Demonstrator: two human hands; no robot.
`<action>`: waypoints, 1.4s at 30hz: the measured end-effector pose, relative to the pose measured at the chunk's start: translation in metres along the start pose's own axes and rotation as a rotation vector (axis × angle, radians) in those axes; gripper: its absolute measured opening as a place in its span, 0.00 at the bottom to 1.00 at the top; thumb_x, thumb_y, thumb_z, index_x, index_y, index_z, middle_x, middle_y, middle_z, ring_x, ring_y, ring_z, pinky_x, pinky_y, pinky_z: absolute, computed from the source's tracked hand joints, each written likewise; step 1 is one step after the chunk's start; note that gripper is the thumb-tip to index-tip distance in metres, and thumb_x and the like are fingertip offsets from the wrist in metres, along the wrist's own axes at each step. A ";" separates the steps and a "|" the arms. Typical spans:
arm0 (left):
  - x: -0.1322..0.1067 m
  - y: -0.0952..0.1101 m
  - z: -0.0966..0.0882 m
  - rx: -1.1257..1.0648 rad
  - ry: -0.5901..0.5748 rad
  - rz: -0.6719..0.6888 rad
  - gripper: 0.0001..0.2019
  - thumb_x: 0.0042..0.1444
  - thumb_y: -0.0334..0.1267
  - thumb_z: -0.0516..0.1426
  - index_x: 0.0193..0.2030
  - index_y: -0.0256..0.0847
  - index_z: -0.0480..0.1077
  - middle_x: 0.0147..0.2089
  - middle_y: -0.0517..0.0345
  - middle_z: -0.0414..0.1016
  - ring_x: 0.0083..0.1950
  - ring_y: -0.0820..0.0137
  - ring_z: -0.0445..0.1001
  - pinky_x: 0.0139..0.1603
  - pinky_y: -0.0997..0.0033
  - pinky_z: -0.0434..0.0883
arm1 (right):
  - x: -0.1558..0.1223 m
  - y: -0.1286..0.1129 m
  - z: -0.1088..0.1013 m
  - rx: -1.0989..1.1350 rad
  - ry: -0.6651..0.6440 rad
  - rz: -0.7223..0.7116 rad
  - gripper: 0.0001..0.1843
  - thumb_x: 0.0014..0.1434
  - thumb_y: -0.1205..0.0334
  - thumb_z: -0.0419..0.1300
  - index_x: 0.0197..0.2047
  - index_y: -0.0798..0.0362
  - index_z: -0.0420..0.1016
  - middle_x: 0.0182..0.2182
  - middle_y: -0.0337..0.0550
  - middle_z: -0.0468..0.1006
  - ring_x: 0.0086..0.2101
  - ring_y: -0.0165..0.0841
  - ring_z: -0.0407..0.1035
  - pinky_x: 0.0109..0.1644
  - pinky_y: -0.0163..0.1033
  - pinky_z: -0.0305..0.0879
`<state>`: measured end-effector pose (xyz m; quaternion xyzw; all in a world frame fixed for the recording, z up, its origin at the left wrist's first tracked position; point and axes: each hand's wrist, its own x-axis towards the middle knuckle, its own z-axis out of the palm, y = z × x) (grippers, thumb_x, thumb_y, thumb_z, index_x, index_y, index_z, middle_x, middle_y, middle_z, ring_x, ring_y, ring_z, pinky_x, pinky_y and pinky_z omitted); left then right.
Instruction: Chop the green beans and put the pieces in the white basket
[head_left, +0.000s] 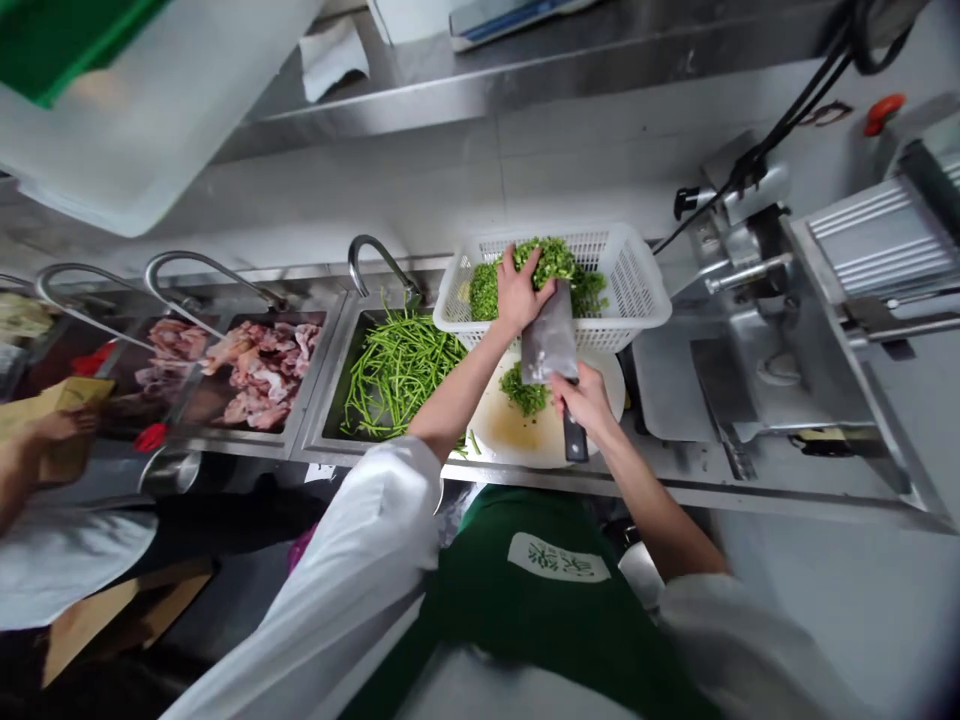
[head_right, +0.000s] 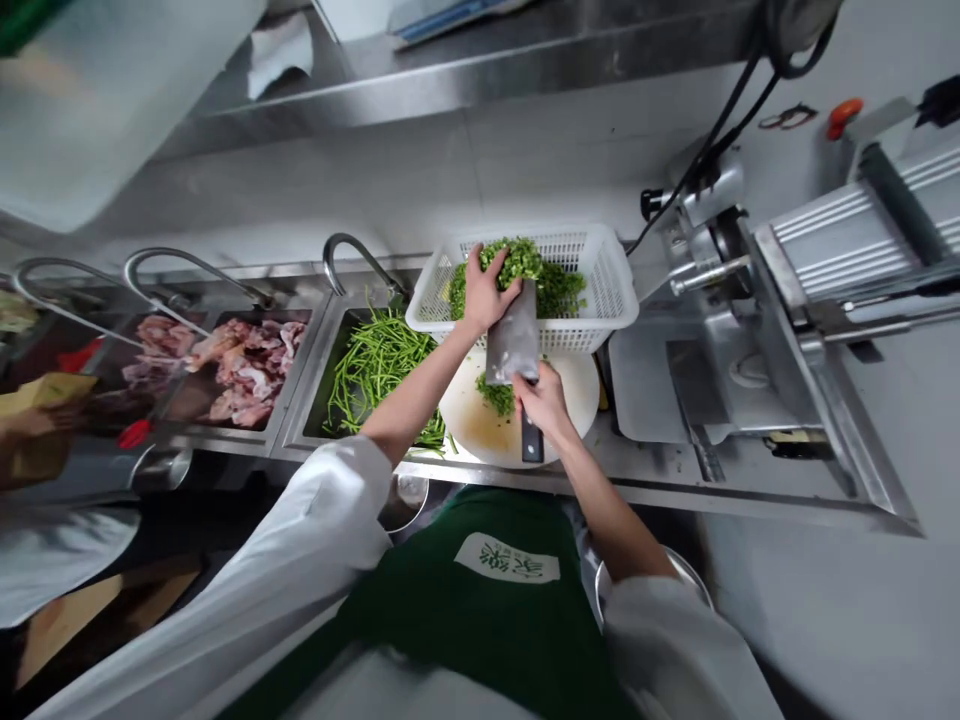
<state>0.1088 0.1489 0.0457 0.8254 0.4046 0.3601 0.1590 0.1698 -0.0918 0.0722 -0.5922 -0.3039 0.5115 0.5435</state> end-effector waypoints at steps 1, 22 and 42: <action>0.019 -0.017 0.008 -0.006 -0.010 -0.032 0.34 0.65 0.64 0.55 0.68 0.40 0.67 0.78 0.40 0.48 0.77 0.38 0.51 0.74 0.27 0.51 | -0.013 0.006 -0.007 -0.052 -0.007 0.016 0.25 0.52 0.40 0.68 0.34 0.46 0.59 0.15 0.26 0.65 0.13 0.26 0.60 0.15 0.32 0.56; -0.215 -0.097 0.023 0.001 -0.396 -0.204 0.37 0.69 0.60 0.43 0.73 0.32 0.59 0.77 0.36 0.55 0.81 0.52 0.48 0.79 0.40 0.49 | -0.079 0.114 -0.142 -1.709 0.048 0.120 0.12 0.72 0.62 0.50 0.43 0.56 0.73 0.34 0.53 0.82 0.31 0.37 0.76 0.33 0.37 0.58; -0.193 -0.093 0.028 -0.010 -0.425 -0.094 0.34 0.70 0.56 0.42 0.70 0.32 0.65 0.73 0.38 0.63 0.77 0.53 0.56 0.79 0.42 0.52 | -0.047 0.109 -0.108 -1.572 -0.212 0.012 0.12 0.71 0.64 0.48 0.44 0.56 0.73 0.40 0.55 0.82 0.36 0.39 0.76 0.37 0.38 0.61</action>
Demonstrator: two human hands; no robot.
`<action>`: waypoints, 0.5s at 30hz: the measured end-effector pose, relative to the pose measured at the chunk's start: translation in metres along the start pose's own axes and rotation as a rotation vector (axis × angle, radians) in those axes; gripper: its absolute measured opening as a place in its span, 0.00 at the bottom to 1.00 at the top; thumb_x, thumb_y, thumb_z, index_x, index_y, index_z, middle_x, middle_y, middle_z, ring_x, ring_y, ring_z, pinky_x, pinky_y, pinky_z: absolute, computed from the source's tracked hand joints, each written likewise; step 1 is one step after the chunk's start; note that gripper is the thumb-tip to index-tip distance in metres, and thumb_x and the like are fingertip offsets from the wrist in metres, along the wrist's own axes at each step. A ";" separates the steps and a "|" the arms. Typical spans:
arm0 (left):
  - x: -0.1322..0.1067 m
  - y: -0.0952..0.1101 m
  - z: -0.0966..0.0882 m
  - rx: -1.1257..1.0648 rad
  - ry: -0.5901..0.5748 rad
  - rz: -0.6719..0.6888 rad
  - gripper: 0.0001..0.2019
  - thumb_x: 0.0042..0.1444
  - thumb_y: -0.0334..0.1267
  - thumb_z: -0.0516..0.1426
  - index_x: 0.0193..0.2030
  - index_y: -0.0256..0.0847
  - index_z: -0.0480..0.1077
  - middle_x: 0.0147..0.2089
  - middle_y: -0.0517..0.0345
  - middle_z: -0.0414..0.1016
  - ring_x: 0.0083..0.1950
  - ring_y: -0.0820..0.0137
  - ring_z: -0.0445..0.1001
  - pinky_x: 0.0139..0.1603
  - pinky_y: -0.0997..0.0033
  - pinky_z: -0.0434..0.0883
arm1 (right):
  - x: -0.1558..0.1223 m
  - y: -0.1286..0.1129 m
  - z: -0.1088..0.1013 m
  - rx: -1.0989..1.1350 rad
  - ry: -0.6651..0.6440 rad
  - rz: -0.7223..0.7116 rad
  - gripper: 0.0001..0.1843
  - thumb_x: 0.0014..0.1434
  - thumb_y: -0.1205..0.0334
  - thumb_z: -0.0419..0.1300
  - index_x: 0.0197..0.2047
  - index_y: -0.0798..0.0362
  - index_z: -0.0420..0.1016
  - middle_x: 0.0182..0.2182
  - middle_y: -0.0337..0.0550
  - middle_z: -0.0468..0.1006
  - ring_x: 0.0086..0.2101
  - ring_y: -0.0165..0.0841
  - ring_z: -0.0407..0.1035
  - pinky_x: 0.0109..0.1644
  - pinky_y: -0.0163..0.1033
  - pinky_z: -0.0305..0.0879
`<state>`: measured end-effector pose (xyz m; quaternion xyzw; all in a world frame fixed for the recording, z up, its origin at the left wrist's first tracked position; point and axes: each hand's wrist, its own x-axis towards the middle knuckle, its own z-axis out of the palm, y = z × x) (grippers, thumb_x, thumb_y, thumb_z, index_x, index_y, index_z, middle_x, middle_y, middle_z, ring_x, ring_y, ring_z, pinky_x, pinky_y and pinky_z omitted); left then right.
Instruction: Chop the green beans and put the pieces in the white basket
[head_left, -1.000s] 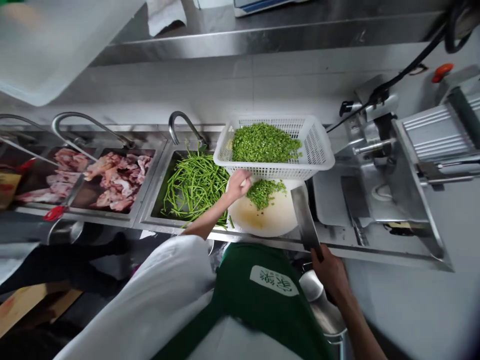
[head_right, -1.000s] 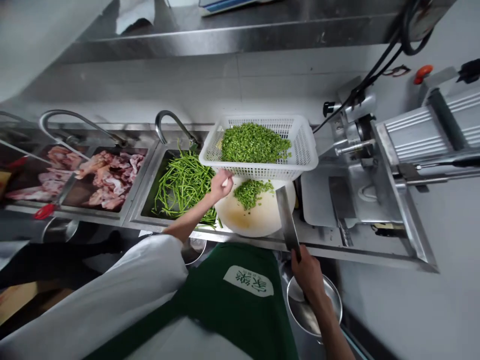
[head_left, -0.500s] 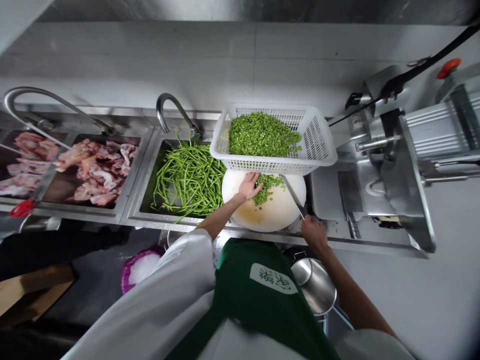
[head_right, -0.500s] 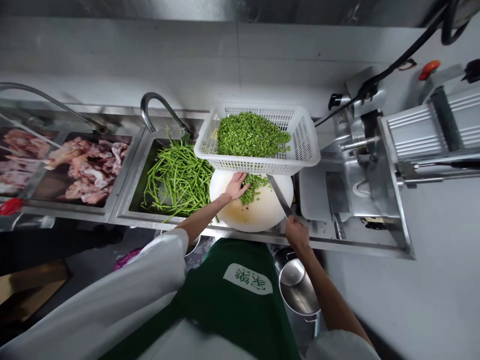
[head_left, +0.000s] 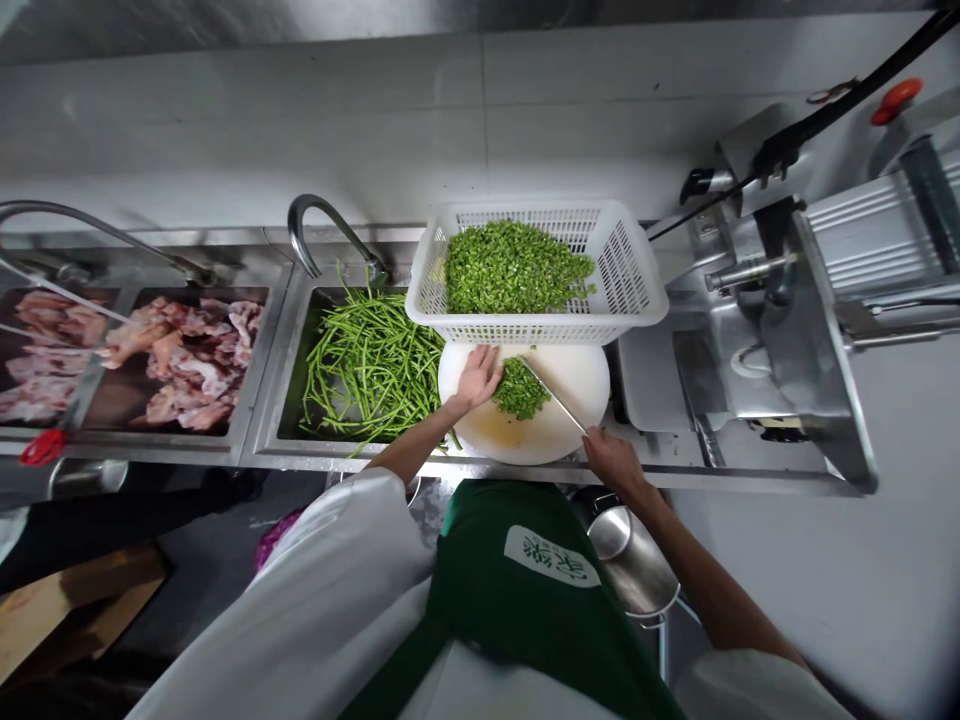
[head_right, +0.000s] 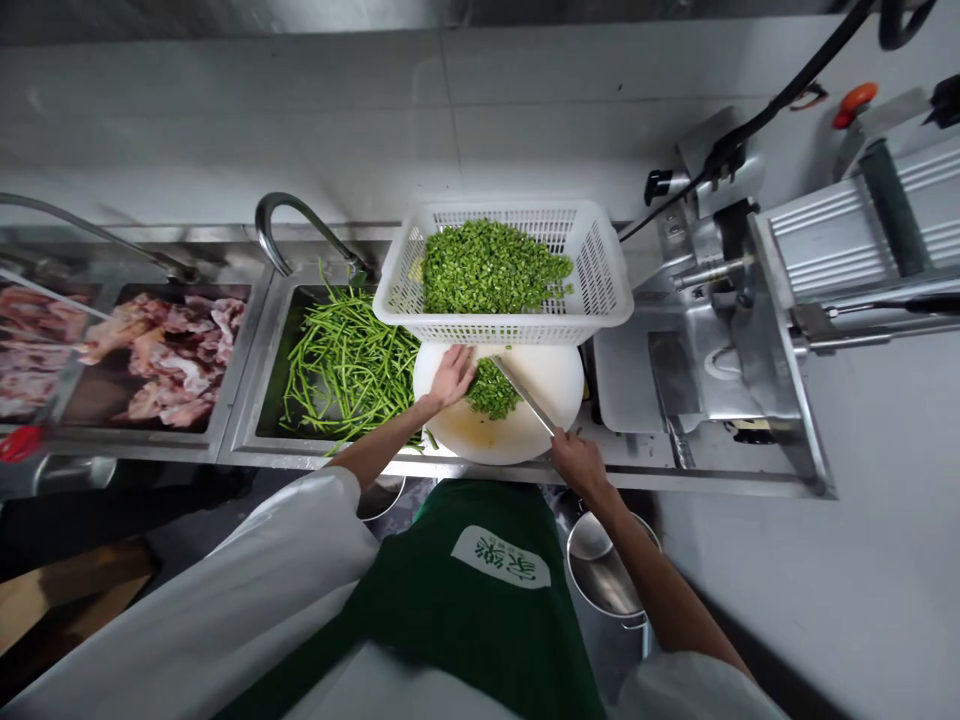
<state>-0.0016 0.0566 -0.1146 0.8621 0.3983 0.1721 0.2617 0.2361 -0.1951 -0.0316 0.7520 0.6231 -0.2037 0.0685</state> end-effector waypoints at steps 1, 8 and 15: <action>0.002 -0.001 0.002 0.012 0.007 -0.018 0.35 0.70 0.57 0.42 0.71 0.31 0.64 0.73 0.36 0.63 0.77 0.53 0.56 0.79 0.43 0.51 | -0.005 0.005 0.002 0.088 0.028 0.024 0.12 0.71 0.61 0.49 0.42 0.55 0.72 0.38 0.54 0.81 0.36 0.39 0.76 0.37 0.38 0.62; 0.045 0.017 0.031 -0.022 -0.082 0.060 0.34 0.71 0.60 0.42 0.69 0.36 0.67 0.69 0.42 0.69 0.74 0.56 0.63 0.79 0.50 0.55 | -0.052 0.043 0.032 0.857 0.126 0.394 0.20 0.62 0.41 0.54 0.28 0.47 0.61 0.18 0.38 0.73 0.20 0.33 0.68 0.28 0.38 0.64; 0.065 0.028 0.032 -0.147 -0.403 0.373 0.31 0.72 0.56 0.44 0.67 0.35 0.70 0.74 0.44 0.64 0.78 0.58 0.58 0.80 0.49 0.53 | -0.055 0.037 0.063 1.144 0.115 0.480 0.26 0.52 0.32 0.60 0.27 0.47 0.63 0.14 0.36 0.69 0.16 0.32 0.64 0.22 0.37 0.62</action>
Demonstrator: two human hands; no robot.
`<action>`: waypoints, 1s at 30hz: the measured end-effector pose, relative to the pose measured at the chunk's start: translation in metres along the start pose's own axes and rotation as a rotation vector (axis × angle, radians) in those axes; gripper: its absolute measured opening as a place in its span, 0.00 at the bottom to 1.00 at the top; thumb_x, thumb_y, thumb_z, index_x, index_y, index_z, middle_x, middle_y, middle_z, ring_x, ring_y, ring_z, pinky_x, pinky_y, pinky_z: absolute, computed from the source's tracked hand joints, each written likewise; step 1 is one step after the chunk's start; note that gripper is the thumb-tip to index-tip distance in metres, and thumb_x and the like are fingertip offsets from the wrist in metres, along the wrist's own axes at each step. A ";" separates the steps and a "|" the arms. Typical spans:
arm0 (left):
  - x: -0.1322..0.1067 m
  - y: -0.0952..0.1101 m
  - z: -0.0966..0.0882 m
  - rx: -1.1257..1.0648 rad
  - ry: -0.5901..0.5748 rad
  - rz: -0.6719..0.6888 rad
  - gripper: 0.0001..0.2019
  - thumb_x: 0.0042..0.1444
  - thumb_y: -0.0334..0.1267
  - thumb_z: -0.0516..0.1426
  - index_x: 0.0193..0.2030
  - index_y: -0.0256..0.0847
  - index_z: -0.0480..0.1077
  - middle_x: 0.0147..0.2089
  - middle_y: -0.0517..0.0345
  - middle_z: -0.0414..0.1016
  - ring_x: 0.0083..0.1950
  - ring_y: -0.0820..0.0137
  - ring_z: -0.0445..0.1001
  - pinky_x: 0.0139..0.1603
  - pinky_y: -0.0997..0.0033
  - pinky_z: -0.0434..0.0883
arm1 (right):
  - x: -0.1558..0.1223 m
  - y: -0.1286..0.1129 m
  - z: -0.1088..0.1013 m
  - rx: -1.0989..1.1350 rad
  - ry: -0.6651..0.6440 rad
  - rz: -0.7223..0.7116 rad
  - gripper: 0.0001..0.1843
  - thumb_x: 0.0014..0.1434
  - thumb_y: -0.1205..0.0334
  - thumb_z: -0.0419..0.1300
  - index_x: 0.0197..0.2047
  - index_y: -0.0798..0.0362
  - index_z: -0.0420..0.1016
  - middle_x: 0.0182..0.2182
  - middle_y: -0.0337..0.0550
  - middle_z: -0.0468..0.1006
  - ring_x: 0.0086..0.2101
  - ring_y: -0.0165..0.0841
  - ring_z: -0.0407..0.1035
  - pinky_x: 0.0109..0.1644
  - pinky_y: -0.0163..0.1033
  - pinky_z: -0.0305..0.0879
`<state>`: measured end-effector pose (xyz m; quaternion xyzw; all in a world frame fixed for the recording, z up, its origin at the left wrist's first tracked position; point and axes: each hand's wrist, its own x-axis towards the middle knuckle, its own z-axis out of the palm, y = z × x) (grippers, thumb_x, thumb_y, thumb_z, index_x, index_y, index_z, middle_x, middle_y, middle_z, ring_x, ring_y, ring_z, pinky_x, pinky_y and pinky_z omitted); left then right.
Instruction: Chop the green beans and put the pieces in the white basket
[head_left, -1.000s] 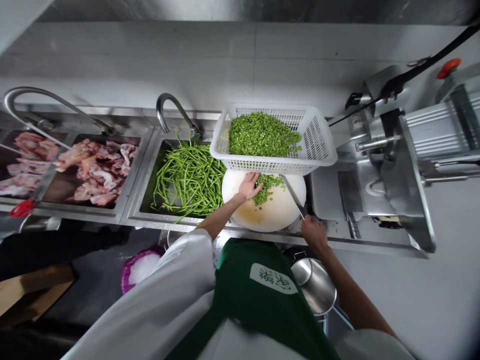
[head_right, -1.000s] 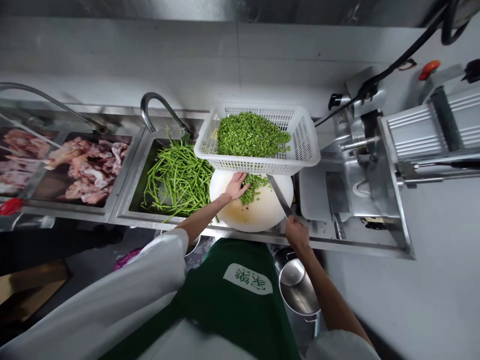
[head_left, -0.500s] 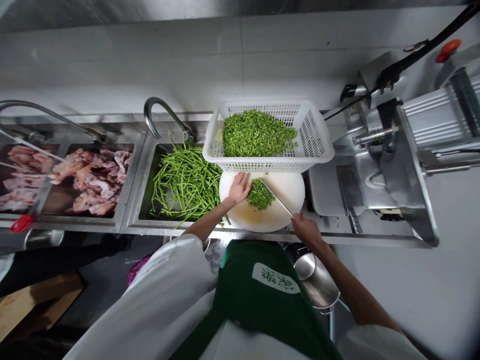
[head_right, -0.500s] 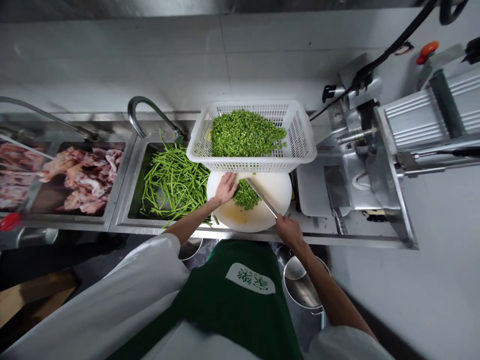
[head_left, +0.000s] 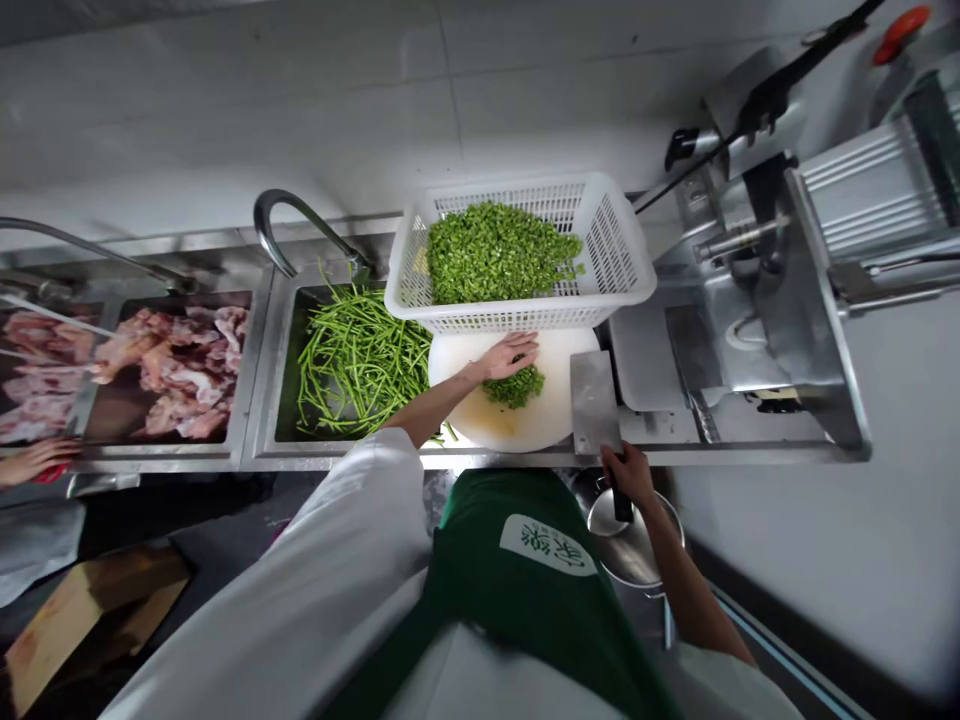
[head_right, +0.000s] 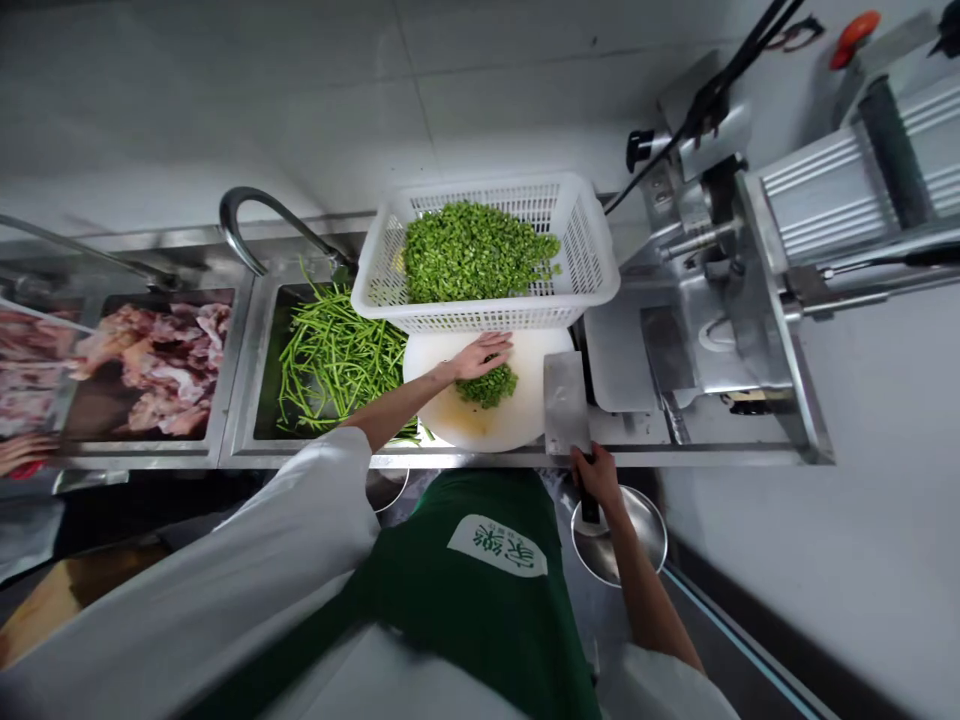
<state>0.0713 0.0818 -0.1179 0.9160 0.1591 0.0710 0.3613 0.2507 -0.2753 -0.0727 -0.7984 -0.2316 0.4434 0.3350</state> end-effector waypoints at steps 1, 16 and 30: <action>-0.004 0.003 -0.002 -0.023 -0.038 0.060 0.31 0.72 0.56 0.44 0.66 0.36 0.71 0.74 0.44 0.64 0.78 0.59 0.56 0.80 0.49 0.52 | 0.003 0.001 0.005 0.022 -0.005 0.018 0.27 0.51 0.31 0.61 0.27 0.47 0.63 0.14 0.36 0.69 0.16 0.32 0.64 0.22 0.37 0.62; -0.089 0.079 0.068 0.121 0.385 -0.326 0.44 0.52 0.60 0.67 0.73 0.46 0.64 0.81 0.46 0.39 0.80 0.39 0.39 0.77 0.35 0.51 | 0.007 -0.053 0.136 0.055 -0.088 -0.067 0.21 0.57 0.37 0.58 0.31 0.45 0.61 0.15 0.38 0.72 0.16 0.36 0.67 0.22 0.40 0.64; -0.083 0.138 0.056 0.133 0.574 -0.215 0.26 0.61 0.48 0.63 0.65 0.47 0.71 0.80 0.50 0.45 0.81 0.44 0.40 0.76 0.35 0.57 | -0.047 -0.073 0.151 0.279 -0.032 -0.126 0.24 0.59 0.34 0.59 0.32 0.47 0.61 0.13 0.34 0.69 0.13 0.31 0.62 0.18 0.36 0.59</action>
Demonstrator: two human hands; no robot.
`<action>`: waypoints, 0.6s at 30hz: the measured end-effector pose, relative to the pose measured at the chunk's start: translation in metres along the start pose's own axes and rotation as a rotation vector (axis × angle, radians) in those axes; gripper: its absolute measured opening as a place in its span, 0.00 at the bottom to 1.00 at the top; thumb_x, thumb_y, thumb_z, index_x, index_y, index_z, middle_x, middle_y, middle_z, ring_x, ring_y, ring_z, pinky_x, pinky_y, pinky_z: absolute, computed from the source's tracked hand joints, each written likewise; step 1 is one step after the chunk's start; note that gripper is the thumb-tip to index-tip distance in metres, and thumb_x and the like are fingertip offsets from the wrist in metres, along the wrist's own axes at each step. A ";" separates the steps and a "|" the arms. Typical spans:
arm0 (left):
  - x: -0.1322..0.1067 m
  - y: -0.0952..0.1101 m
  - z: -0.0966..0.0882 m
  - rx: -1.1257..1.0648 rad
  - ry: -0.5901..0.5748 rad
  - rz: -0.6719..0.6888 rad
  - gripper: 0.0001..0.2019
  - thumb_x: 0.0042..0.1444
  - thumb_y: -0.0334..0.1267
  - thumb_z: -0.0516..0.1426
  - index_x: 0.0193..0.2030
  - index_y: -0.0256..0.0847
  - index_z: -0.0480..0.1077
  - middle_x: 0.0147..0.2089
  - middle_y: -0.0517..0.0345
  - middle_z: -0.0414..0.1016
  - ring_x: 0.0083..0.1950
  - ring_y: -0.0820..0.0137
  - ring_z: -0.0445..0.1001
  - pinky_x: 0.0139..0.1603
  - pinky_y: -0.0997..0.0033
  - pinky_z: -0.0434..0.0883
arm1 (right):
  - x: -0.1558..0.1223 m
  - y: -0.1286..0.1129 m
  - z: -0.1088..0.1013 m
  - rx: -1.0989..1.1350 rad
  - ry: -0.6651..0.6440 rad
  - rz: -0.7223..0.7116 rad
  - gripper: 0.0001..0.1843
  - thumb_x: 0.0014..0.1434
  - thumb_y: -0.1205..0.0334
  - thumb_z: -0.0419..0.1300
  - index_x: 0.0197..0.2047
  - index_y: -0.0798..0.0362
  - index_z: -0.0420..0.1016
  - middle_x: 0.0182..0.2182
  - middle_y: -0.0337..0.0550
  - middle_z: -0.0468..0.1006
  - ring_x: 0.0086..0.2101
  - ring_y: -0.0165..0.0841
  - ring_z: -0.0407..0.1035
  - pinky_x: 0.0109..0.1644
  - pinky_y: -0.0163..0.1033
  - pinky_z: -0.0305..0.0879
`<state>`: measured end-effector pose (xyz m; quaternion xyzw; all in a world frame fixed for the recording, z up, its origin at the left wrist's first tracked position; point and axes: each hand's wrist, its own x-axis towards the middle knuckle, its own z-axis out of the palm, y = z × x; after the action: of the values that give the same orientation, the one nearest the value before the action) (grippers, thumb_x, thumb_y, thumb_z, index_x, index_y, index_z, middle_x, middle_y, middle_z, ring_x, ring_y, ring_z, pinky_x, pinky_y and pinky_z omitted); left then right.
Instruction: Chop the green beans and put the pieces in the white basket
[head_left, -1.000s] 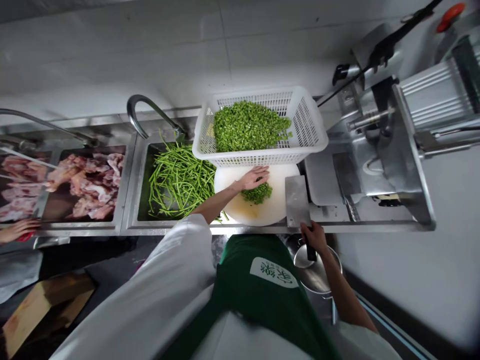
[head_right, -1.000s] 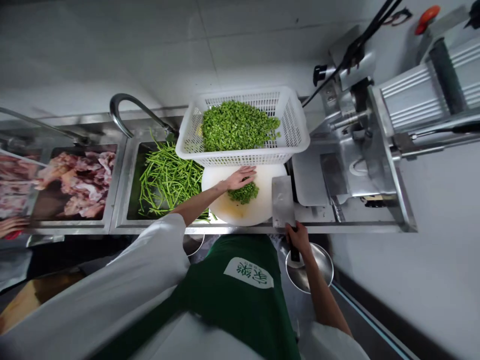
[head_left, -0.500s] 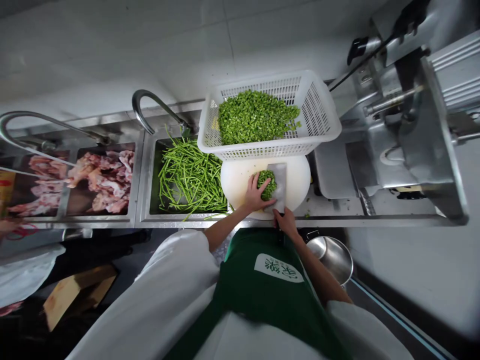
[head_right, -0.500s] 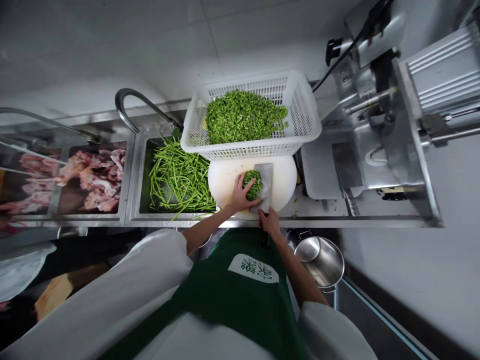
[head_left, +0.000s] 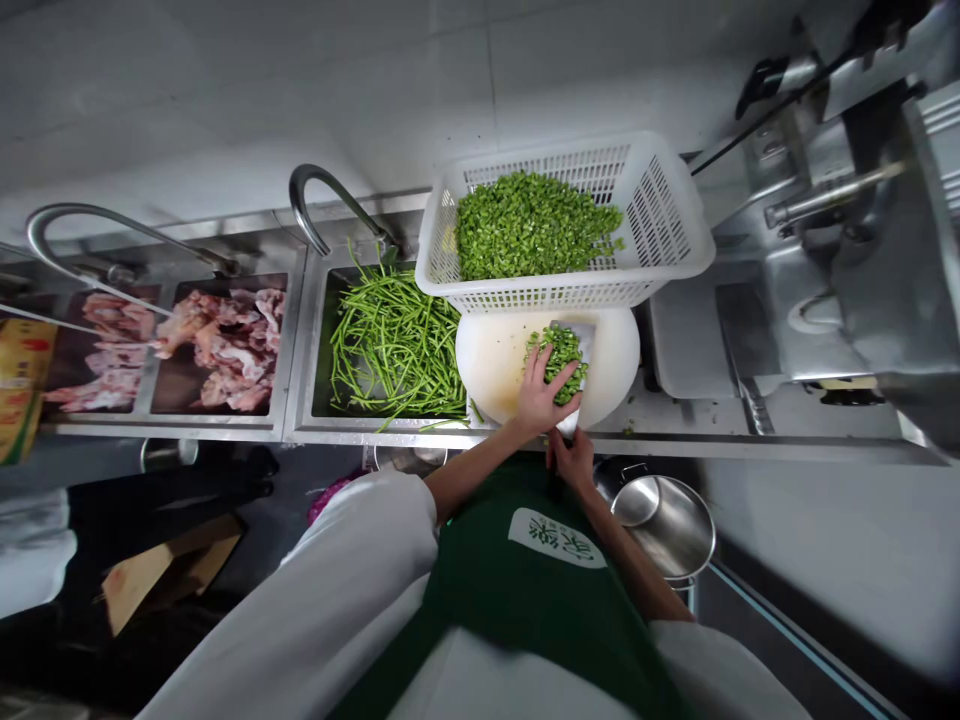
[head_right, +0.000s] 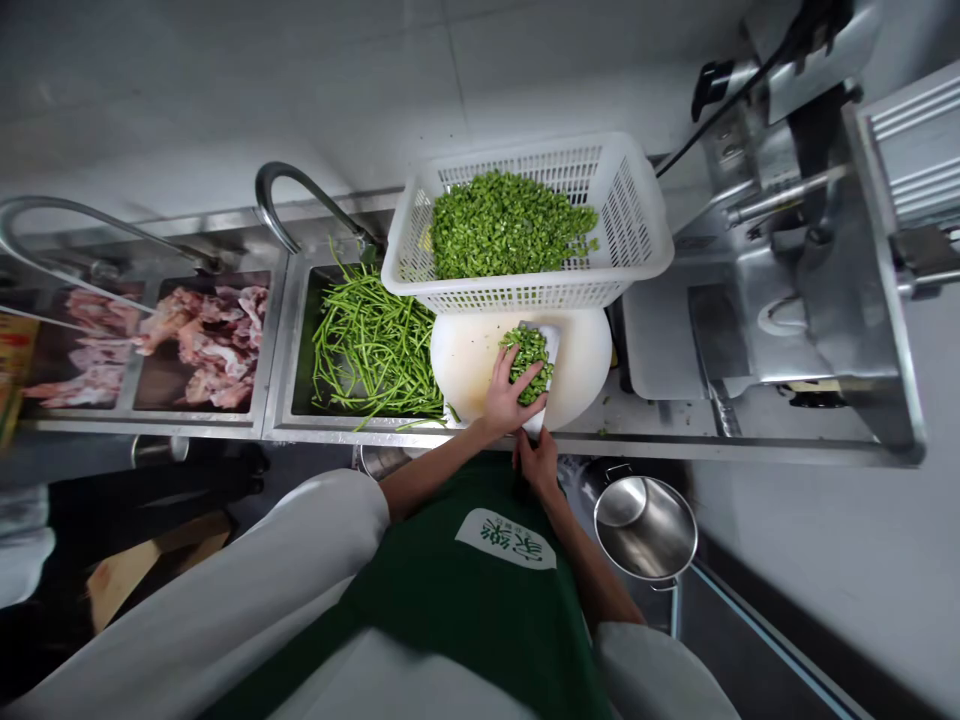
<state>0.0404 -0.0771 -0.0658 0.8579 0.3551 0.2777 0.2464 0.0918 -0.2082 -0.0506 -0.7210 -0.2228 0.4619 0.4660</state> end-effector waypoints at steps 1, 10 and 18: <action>0.004 0.009 -0.009 0.000 0.011 0.025 0.26 0.61 0.48 0.63 0.66 0.48 0.70 0.80 0.51 0.44 0.81 0.44 0.39 0.76 0.35 0.56 | -0.007 -0.007 -0.002 0.009 0.009 -0.013 0.23 0.59 0.35 0.59 0.32 0.47 0.62 0.13 0.34 0.69 0.14 0.30 0.62 0.18 0.36 0.59; 0.128 0.022 -0.101 -0.027 0.147 0.180 0.32 0.64 0.62 0.57 0.70 0.53 0.64 0.80 0.53 0.45 0.81 0.47 0.41 0.78 0.34 0.49 | 0.025 -0.152 0.012 0.269 -0.045 -0.175 0.25 0.57 0.39 0.66 0.33 0.47 0.60 0.17 0.28 0.69 0.13 0.28 0.65 0.14 0.31 0.59; 0.286 -0.084 -0.092 -0.045 0.258 0.041 0.35 0.66 0.66 0.50 0.63 0.37 0.69 0.73 0.37 0.58 0.78 0.45 0.50 0.74 0.28 0.49 | 0.095 -0.206 -0.005 0.241 -0.045 -0.193 0.20 0.63 0.45 0.63 0.34 0.48 0.60 0.15 0.26 0.66 0.12 0.23 0.61 0.16 0.27 0.60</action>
<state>0.1107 0.2099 0.0357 0.8164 0.3600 0.3987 0.2119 0.1632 -0.0430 0.0873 -0.6244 -0.2444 0.4544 0.5864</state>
